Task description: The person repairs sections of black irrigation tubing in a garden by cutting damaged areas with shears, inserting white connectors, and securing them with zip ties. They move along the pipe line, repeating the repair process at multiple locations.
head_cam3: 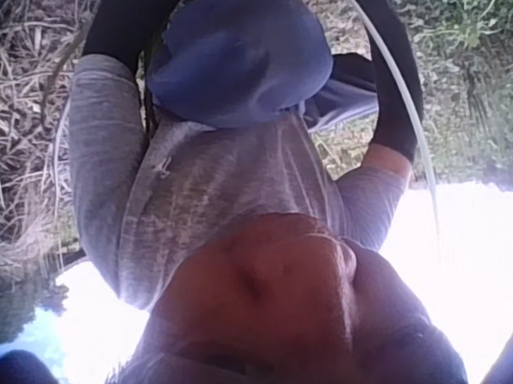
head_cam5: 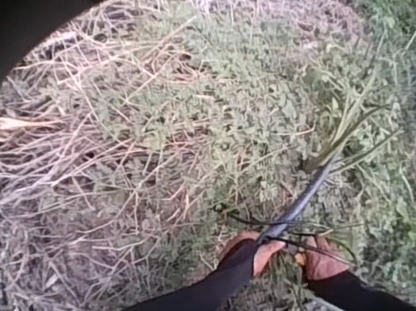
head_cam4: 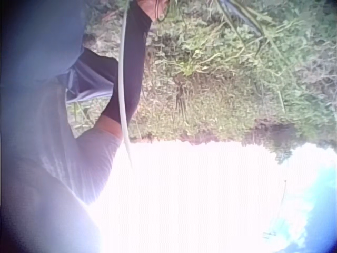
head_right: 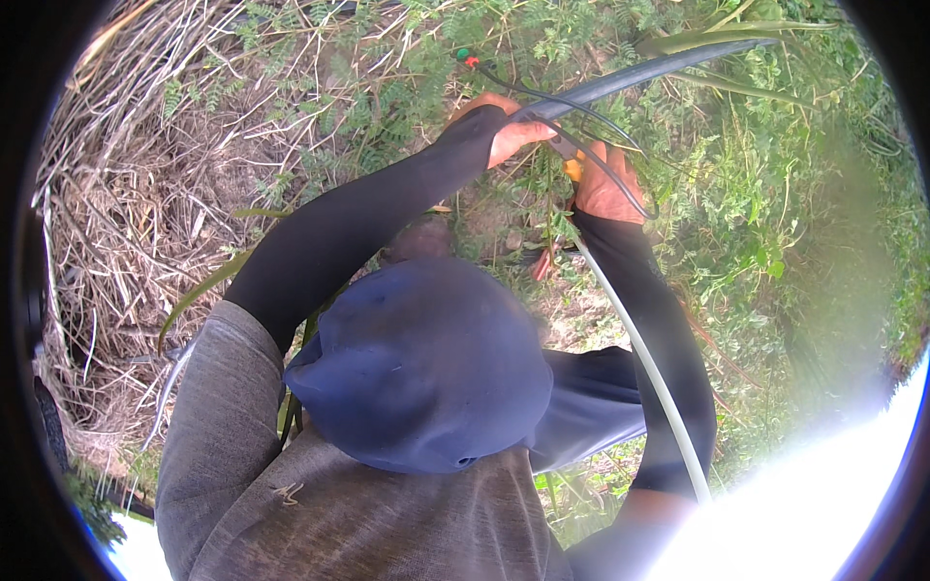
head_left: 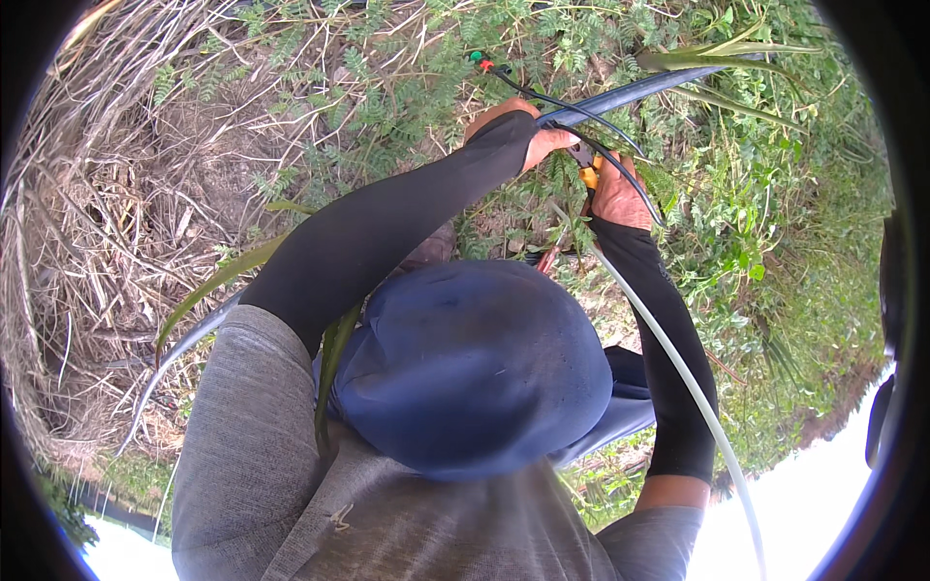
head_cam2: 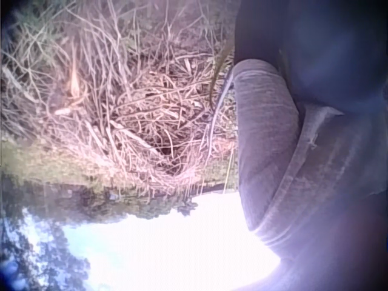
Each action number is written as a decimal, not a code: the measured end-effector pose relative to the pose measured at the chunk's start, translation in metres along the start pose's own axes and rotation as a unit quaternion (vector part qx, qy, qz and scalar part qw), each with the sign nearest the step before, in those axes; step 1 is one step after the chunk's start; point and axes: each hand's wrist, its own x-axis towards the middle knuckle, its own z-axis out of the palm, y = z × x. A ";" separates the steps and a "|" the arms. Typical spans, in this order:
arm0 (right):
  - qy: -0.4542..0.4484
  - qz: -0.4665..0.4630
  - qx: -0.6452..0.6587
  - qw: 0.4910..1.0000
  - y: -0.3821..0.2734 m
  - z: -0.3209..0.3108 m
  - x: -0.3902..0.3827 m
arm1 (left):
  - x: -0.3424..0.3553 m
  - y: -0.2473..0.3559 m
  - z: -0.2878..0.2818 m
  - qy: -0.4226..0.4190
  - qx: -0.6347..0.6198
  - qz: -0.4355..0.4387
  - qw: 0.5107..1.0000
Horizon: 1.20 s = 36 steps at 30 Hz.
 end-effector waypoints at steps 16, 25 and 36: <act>-0.005 0.010 0.007 1.000 -0.011 0.005 0.002 | 0.003 -0.002 0.003 0.044 0.043 0.019 0.998; 0.039 -0.055 0.216 0.974 0.048 0.022 -0.060 | 0.025 -0.018 -0.011 -0.189 -0.265 0.145 0.934; -0.169 0.101 0.098 0.976 0.113 0.119 -0.083 | 0.059 0.030 -0.021 -0.024 -0.483 -0.083 0.872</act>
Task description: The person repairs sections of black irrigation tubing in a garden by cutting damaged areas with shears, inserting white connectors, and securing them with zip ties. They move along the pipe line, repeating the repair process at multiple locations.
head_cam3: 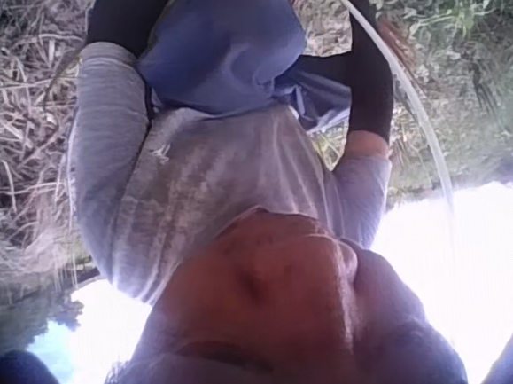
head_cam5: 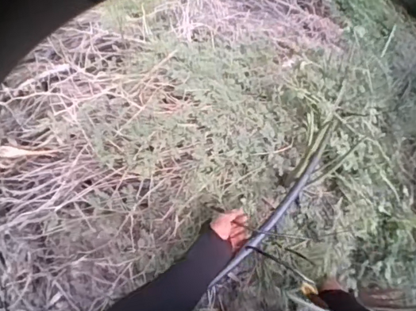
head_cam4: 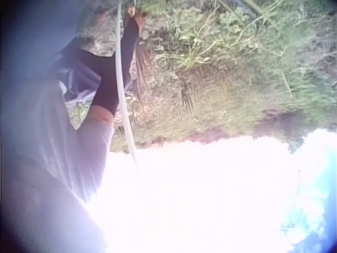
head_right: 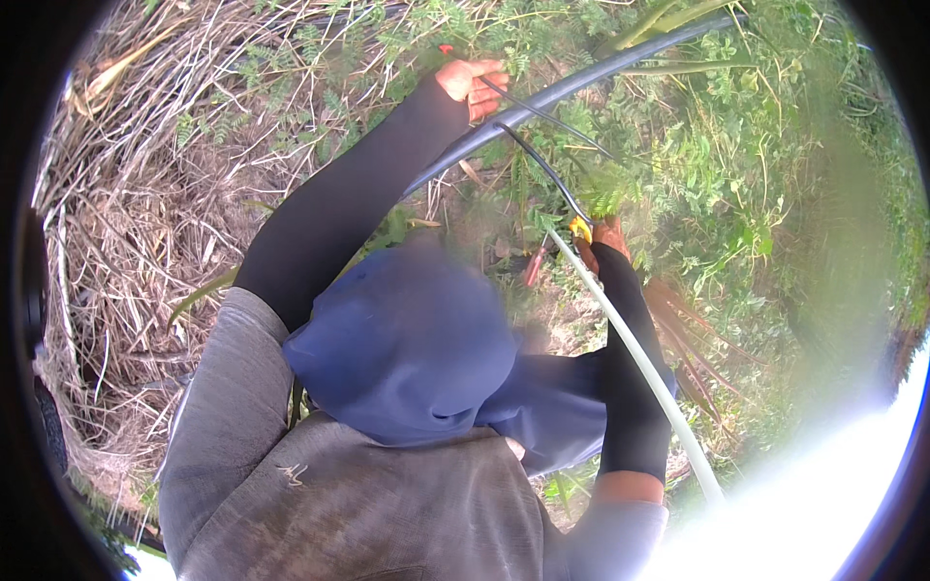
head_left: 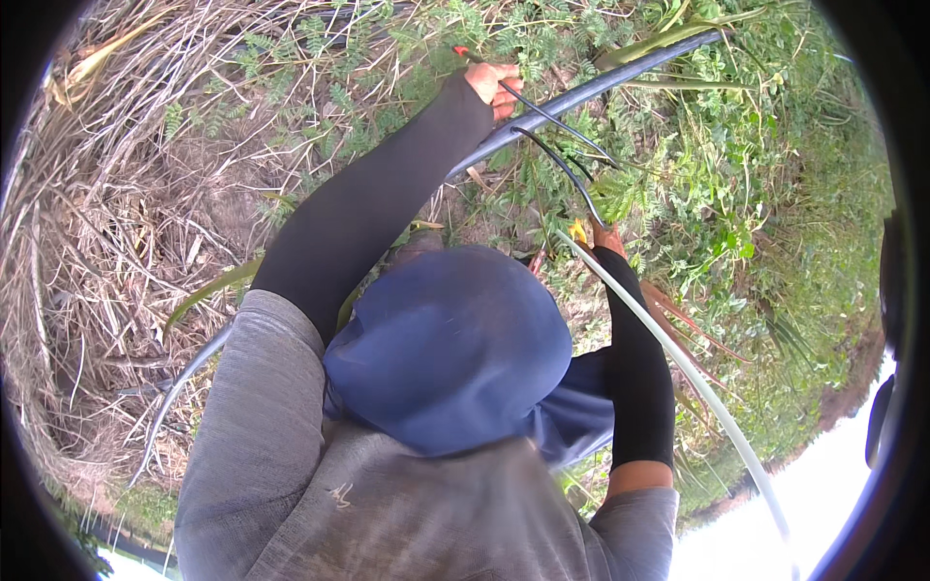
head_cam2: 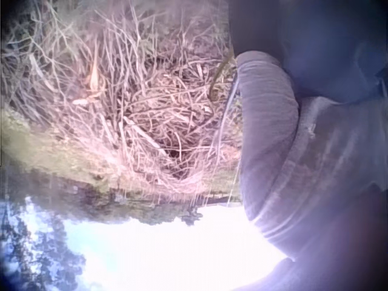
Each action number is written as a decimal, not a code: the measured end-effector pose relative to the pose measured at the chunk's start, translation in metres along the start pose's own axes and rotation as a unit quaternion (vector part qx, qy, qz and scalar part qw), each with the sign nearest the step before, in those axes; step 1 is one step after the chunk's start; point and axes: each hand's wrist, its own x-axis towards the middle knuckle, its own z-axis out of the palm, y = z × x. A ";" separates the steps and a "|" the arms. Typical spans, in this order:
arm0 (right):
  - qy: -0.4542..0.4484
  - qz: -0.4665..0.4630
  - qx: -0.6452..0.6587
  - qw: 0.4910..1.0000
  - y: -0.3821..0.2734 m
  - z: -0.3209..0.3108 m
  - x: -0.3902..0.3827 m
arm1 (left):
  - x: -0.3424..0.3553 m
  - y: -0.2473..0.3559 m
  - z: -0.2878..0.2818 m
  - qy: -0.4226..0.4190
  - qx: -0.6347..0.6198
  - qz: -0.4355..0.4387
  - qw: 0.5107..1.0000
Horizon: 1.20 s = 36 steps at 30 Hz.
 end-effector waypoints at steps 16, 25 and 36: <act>0.273 -0.291 0.635 0.662 -0.104 -0.345 -0.123 | -0.182 0.074 0.170 -0.252 0.454 0.346 0.781; 0.321 -0.287 0.579 0.692 -0.123 -0.398 -0.180 | -0.236 0.063 0.210 -0.096 0.596 0.581 0.546; 0.389 -0.386 0.570 0.613 -0.105 -0.435 -0.228 | -0.313 0.103 0.238 -0.174 0.585 0.610 0.505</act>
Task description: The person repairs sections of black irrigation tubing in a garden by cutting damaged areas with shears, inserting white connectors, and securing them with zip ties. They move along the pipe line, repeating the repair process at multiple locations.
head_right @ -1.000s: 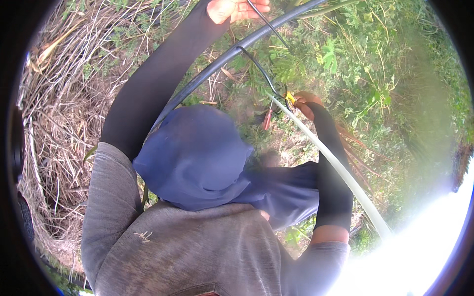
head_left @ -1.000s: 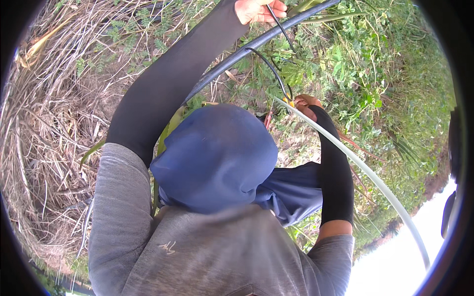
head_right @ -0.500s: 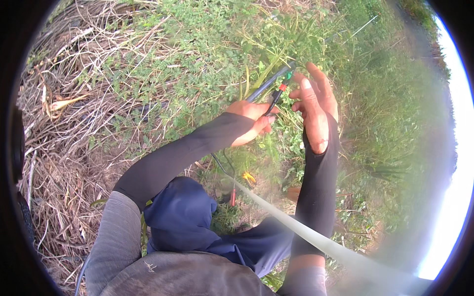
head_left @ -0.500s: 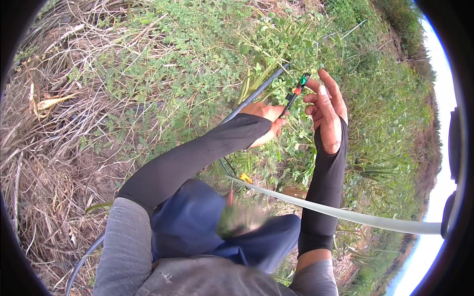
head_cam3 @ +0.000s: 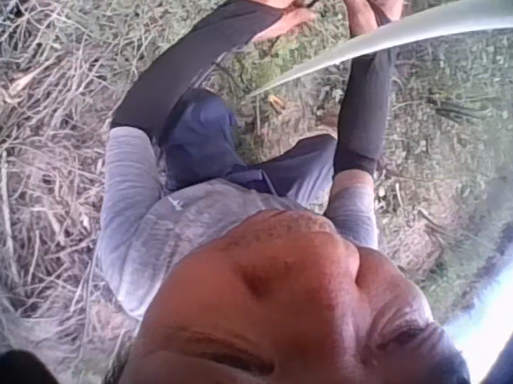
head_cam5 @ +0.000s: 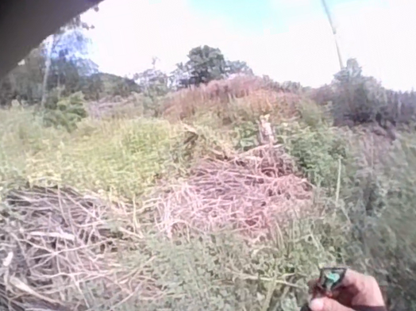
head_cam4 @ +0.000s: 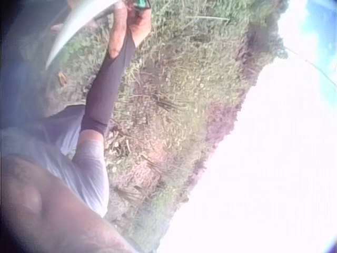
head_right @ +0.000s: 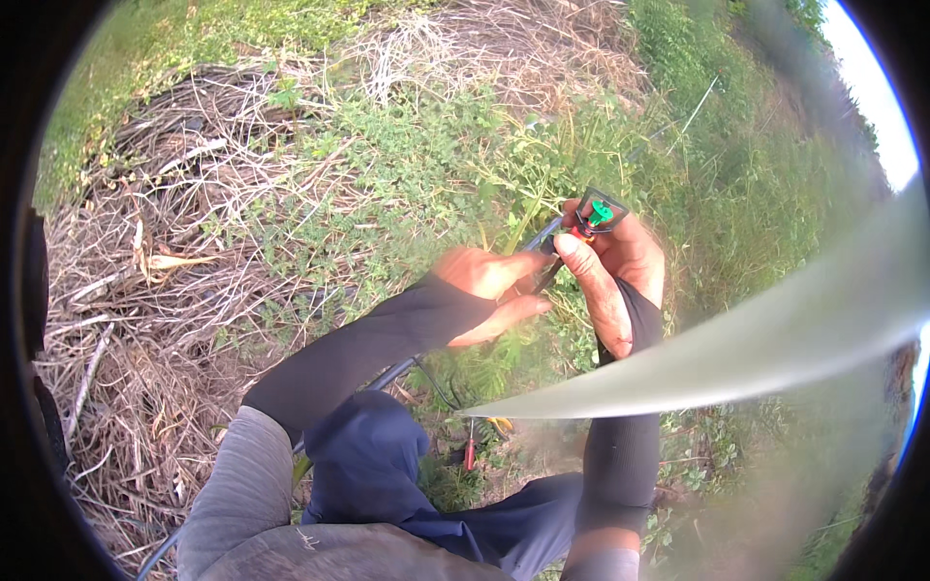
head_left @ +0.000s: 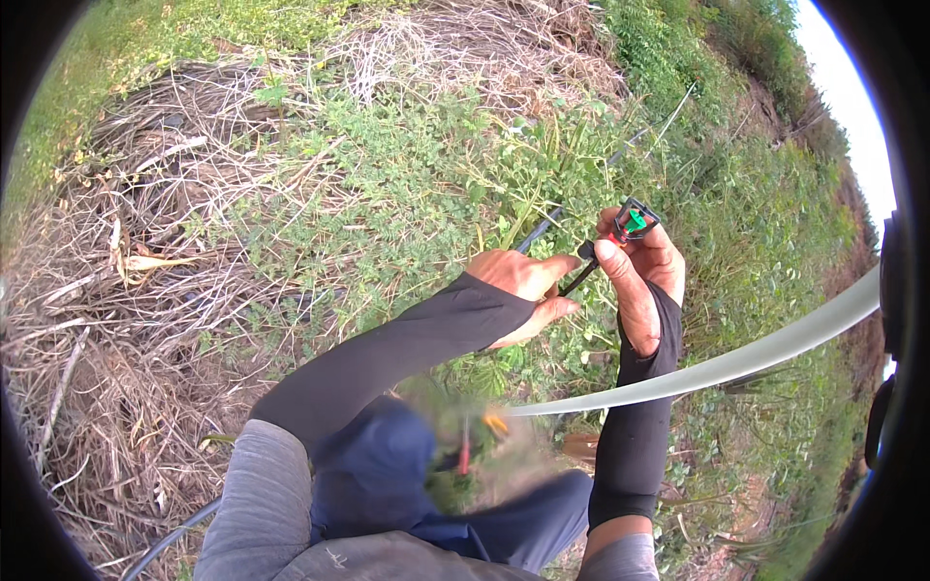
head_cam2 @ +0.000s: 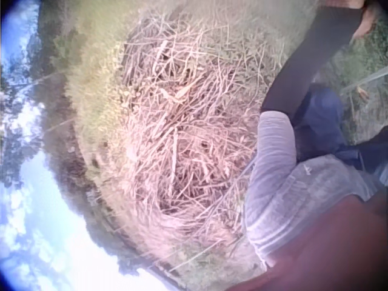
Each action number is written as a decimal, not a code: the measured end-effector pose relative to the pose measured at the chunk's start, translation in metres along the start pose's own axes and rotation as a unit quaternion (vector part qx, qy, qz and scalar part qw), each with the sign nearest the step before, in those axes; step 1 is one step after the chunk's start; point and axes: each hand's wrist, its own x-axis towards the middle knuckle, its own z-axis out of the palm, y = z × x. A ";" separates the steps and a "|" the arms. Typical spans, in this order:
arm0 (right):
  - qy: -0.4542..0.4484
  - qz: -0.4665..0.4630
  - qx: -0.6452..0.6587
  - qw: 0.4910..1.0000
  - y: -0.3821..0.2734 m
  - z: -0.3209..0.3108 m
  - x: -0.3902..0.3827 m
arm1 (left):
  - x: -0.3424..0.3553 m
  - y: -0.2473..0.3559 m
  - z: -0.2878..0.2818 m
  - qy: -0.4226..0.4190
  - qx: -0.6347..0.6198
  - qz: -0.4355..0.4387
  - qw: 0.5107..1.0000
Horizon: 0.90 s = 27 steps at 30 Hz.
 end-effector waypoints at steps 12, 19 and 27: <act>-0.038 -0.271 0.127 0.953 -0.174 0.013 0.046 | -0.015 0.167 -0.147 0.131 -0.303 0.127 0.935; -0.132 -0.309 0.186 0.923 -0.225 0.038 0.080 | -0.009 0.193 -0.160 0.141 -0.265 0.068 0.952; -0.209 -0.306 0.138 0.919 -0.274 0.051 0.099 | 0.001 0.201 -0.172 0.125 -0.245 0.041 0.960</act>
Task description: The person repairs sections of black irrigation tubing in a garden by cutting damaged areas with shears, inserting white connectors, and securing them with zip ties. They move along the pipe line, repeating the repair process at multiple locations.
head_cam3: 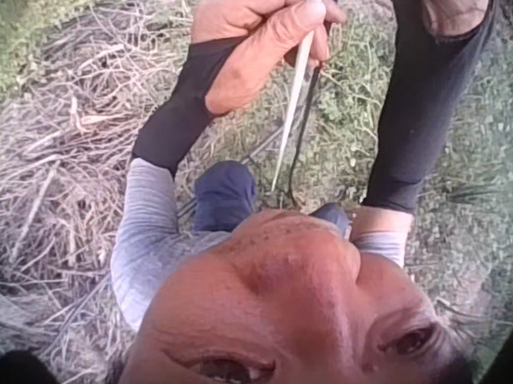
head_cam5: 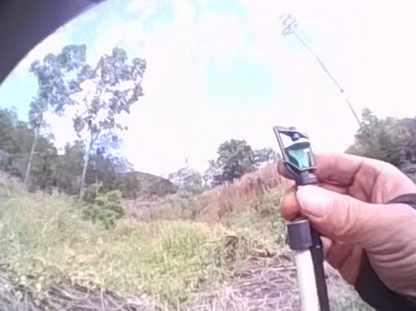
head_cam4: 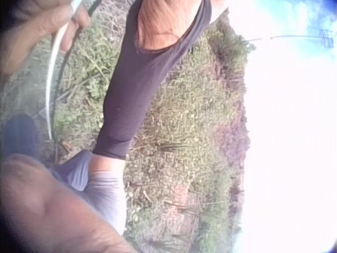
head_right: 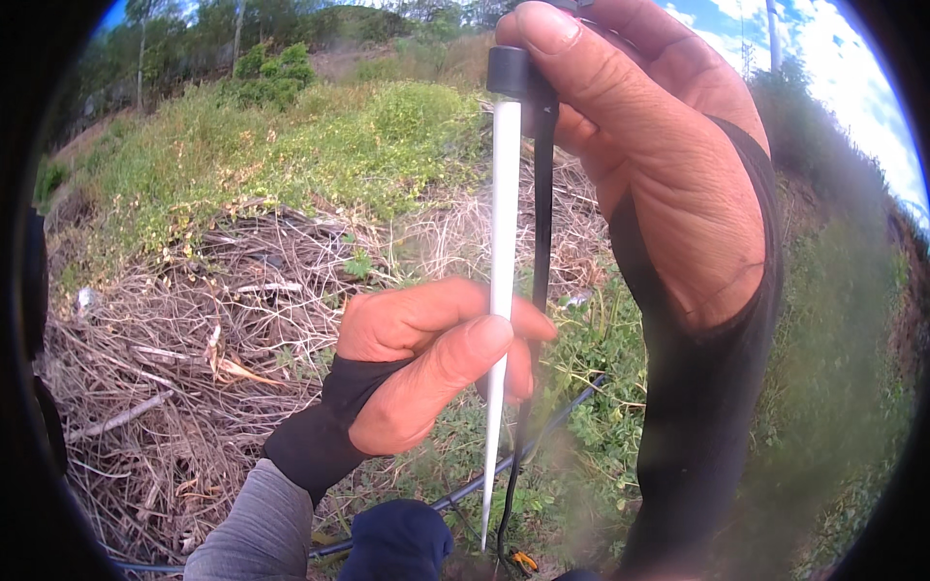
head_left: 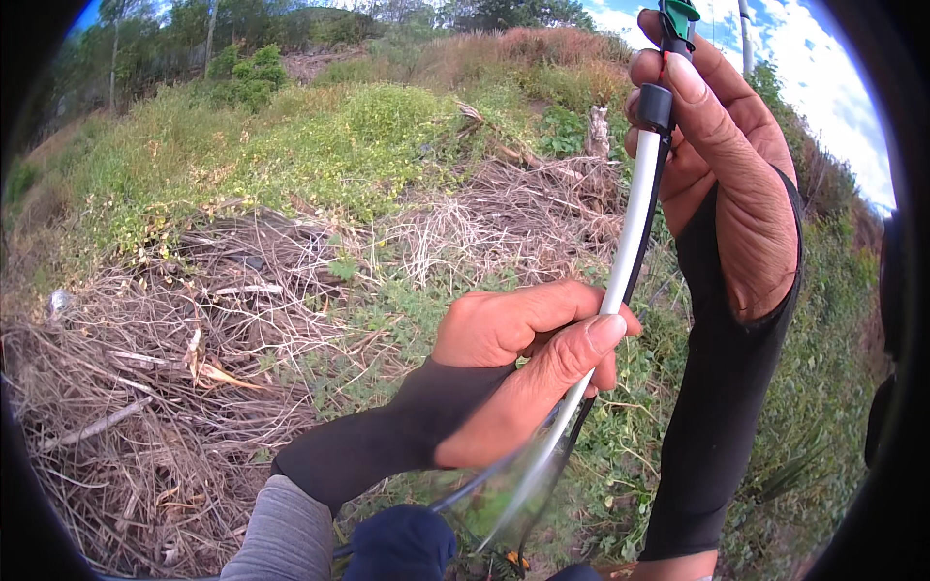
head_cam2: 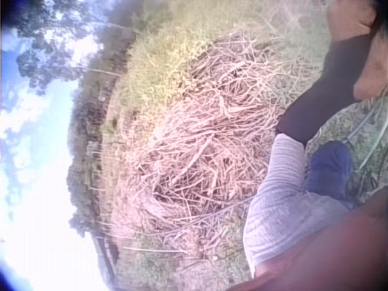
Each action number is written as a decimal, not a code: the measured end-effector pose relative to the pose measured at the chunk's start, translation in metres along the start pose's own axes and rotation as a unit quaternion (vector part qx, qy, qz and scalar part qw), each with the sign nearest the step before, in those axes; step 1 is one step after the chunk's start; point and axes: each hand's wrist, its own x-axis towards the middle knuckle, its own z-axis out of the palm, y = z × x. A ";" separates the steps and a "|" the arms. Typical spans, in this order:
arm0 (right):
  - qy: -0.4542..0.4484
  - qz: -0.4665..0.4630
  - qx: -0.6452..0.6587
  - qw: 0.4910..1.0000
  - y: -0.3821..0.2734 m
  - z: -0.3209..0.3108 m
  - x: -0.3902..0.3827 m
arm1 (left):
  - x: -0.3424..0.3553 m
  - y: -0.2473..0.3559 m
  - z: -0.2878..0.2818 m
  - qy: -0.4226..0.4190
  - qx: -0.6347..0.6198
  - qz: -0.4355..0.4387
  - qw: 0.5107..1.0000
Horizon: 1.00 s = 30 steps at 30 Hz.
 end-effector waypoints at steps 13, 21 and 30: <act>0.066 0.055 0.085 0.993 -0.008 0.019 -0.003 | -0.001 0.000 -0.004 0.010 0.006 0.017 1.000; 0.082 0.077 0.051 0.992 -0.014 0.030 -0.002 | 0.020 -0.001 -0.006 0.117 0.009 0.240 0.964; 0.040 -0.039 0.052 0.997 0.020 0.012 -0.023 | 0.040 0.015 -0.004 0.143 0.080 0.329 0.930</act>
